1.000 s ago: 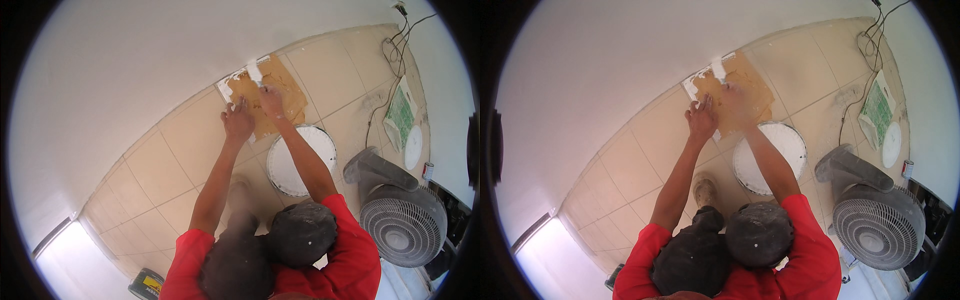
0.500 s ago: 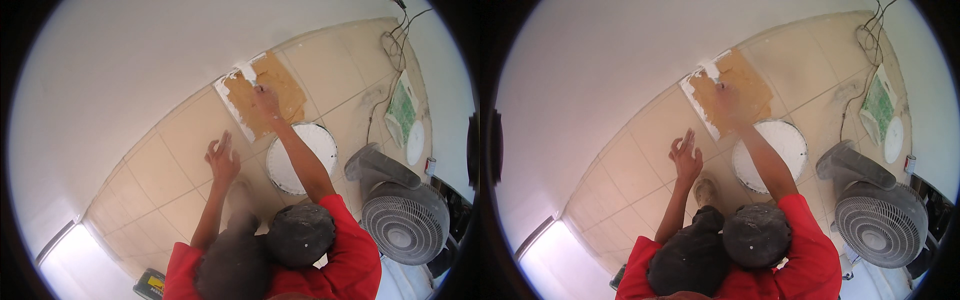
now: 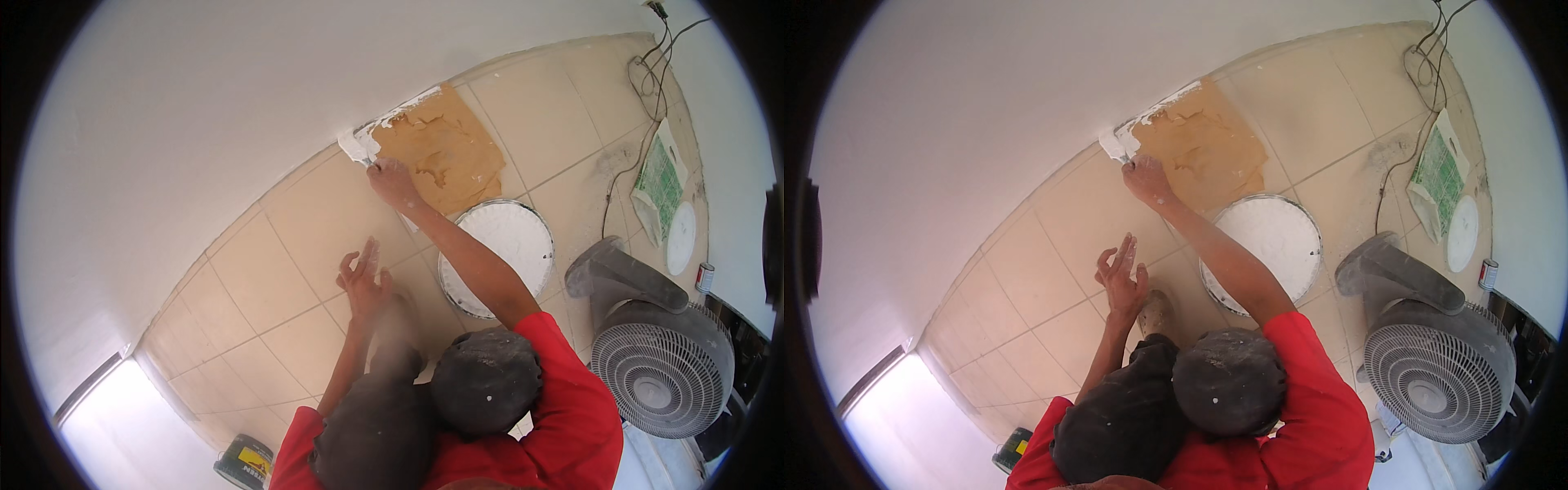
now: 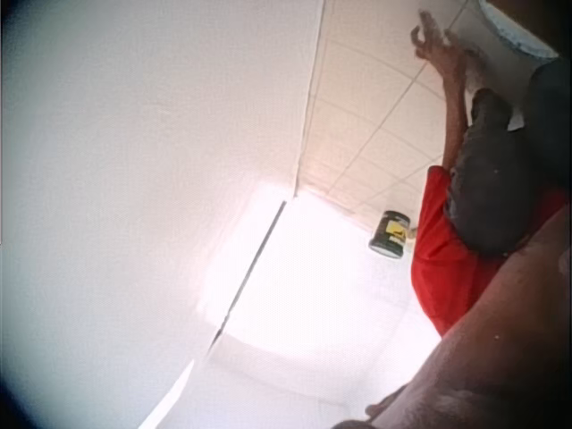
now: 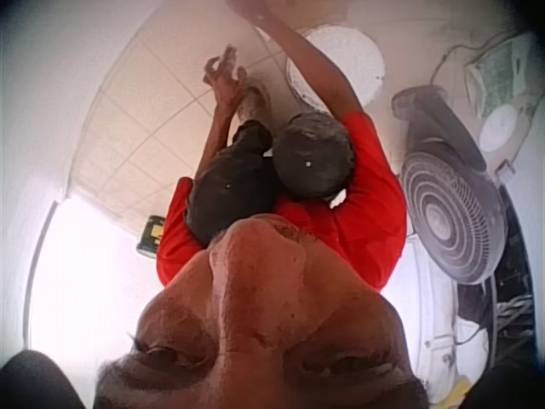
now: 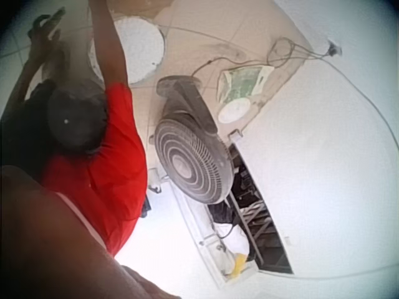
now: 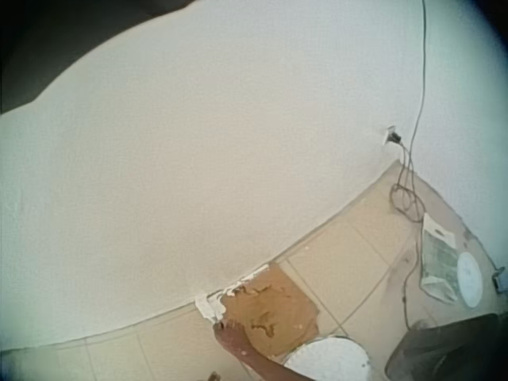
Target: The person kneels on the floor and uses a putty knife to apply white plaster to a damaged section of a tiled wall. They repeatedly scoop plaster from a bucket and smooth it onto the wall surface.
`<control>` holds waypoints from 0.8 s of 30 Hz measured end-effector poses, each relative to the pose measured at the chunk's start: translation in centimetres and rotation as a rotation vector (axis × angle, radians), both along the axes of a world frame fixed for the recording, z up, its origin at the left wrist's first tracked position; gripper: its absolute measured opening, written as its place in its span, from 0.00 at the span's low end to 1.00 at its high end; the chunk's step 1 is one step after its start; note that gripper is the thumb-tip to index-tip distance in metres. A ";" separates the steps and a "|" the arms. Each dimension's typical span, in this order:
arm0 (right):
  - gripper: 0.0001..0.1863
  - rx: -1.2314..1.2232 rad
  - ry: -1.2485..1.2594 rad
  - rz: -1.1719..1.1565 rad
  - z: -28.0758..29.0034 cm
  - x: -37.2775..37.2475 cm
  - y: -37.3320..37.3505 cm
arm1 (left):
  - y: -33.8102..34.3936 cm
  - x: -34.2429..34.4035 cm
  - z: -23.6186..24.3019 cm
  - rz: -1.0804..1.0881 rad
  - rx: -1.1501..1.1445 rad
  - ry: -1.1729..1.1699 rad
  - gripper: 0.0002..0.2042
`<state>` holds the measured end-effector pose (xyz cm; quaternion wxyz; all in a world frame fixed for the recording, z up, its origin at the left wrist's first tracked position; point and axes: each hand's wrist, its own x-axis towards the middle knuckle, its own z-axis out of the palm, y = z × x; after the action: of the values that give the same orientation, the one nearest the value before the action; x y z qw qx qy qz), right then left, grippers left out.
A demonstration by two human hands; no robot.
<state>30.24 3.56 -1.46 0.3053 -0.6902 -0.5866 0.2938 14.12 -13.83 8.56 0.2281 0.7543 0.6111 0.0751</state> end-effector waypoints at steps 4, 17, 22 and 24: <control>0.14 -0.026 -0.122 -0.207 -1.0 3.3 -0.5 | -0.1 0.2 0.0 -0.032 0.025 -0.018 0.30; 0.04 0.200 -0.369 0.080 -1.1 -0.6 -1.5 | 0.9 0.6 0.5 0.004 -0.001 -0.022 0.29; 0.12 -0.026 0.100 -0.219 0.1 1.4 -0.8 | 0.1 0.3 1.1 0.042 -0.049 -0.032 0.29; 0.16 -0.038 -0.069 -0.246 -1.4 5.9 -0.6 | 0.2 0.3 1.0 0.038 -0.043 -0.034 0.29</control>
<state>36.15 2.91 -2.84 0.3055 -0.7722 -0.5022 0.2413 14.46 -13.62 9.58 0.2533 0.7361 0.6227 0.0790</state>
